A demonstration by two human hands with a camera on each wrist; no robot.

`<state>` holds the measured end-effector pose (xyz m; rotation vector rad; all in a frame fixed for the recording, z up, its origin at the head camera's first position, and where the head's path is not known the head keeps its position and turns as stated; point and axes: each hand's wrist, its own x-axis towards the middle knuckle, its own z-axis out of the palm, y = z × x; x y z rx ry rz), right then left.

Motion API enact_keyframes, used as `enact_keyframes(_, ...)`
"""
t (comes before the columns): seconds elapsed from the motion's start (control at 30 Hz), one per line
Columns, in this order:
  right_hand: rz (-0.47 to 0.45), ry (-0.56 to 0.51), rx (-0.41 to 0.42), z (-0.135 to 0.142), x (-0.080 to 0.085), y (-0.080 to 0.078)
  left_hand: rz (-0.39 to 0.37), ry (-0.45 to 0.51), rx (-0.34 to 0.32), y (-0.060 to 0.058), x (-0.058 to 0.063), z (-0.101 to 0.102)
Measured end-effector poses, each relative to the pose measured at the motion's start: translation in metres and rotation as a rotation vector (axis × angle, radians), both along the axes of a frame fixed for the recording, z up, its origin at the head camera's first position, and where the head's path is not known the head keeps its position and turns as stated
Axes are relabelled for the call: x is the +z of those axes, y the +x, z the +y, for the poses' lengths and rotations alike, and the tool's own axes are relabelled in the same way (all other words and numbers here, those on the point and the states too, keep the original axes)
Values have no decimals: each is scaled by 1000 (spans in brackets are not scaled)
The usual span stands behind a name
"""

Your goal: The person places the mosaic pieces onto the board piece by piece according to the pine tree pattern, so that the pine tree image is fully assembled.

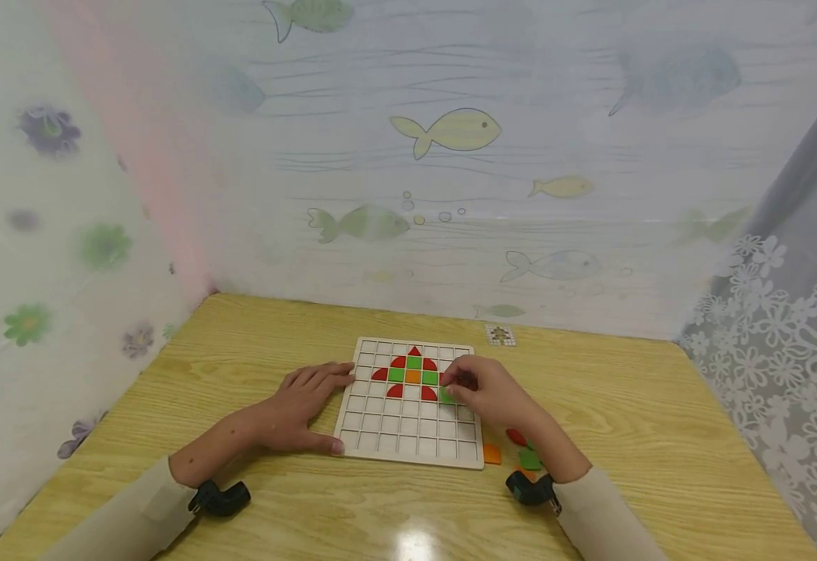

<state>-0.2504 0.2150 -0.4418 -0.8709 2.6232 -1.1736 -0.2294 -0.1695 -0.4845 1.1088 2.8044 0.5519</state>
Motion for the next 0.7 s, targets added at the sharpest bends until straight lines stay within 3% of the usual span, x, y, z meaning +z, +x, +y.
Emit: enact_keyframes(0.7,2,-59,-33,-22,-2,-17,15,14,-21,0,0,0)
